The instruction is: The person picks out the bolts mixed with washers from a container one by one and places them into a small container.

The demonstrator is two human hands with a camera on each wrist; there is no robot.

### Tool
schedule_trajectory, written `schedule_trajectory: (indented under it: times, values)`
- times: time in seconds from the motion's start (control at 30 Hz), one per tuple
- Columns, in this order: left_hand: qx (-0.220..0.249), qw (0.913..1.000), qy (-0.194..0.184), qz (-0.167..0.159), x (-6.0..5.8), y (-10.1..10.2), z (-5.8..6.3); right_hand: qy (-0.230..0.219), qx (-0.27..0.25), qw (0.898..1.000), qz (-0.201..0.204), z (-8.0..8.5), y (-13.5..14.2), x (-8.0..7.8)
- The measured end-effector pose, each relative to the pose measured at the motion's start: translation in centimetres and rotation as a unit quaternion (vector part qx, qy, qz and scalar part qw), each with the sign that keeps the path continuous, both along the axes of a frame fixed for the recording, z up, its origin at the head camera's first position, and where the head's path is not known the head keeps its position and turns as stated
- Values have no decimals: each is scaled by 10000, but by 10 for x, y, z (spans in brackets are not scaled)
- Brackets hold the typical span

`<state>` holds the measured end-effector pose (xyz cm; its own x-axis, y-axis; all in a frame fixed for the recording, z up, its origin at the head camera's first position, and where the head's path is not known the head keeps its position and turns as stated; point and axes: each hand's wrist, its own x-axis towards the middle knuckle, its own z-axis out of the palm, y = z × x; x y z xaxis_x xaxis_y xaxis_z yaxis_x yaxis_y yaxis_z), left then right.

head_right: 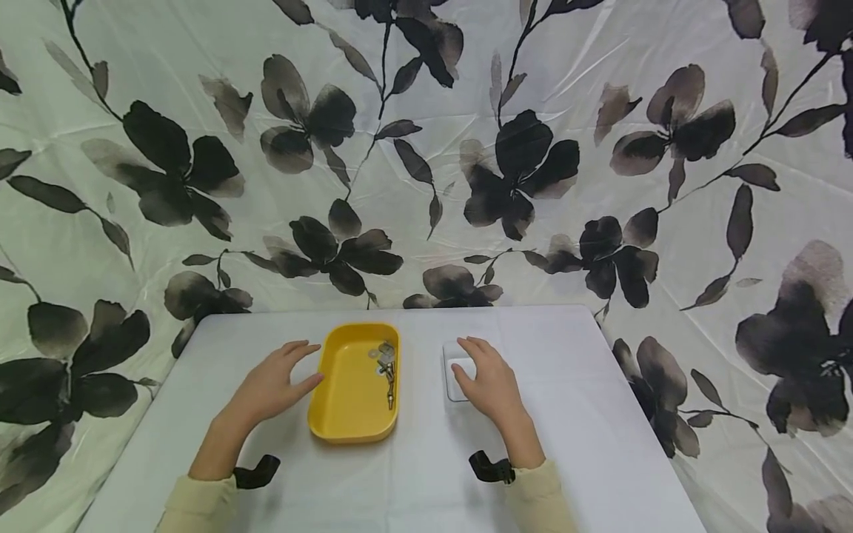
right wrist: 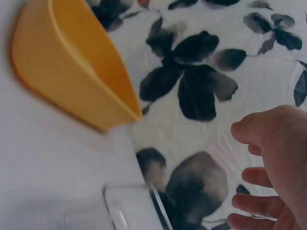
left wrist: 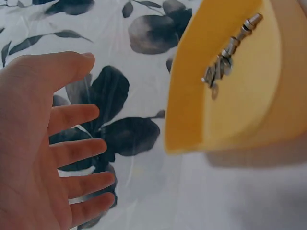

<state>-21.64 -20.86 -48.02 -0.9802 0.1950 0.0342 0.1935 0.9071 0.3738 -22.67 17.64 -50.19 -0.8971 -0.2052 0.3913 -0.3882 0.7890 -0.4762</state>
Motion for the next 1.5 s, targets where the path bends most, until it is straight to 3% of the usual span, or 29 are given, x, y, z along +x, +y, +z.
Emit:
schedule_trajectory:
  times: [0.2, 0.4, 0.53, 0.83, 1.0, 1.23, 1.5]
  values:
    - [287, 9996, -32, -77, -8, 9, 6, -54, -380, 9989, 256, -2, -33, 0]
    - [589, 9979, -269, -89, -11, 18, 7, -572, -607, 9958, 382, -18, -59, 10]
    - [827, 9963, -221, -57, -15, 21, 6, -807, -836, 9922, 455, -25, -69, 11]
    - [1289, 9907, -442, -13, -25, 23, -26, -904, -1255, 9855, 691, -36, -79, 13]
    - [1445, 9875, -625, 119, -23, 21, -43, -1027, -1345, 9826, 769, -42, -82, 19]
    - [1502, 9869, -549, 230, -19, 21, -62, -1078, -1525, 9797, 724, -49, -86, 24]
    - [1726, 9827, -533, 410, -12, 22, -79, -1632, -1894, 9646, 836, -67, -95, 31]
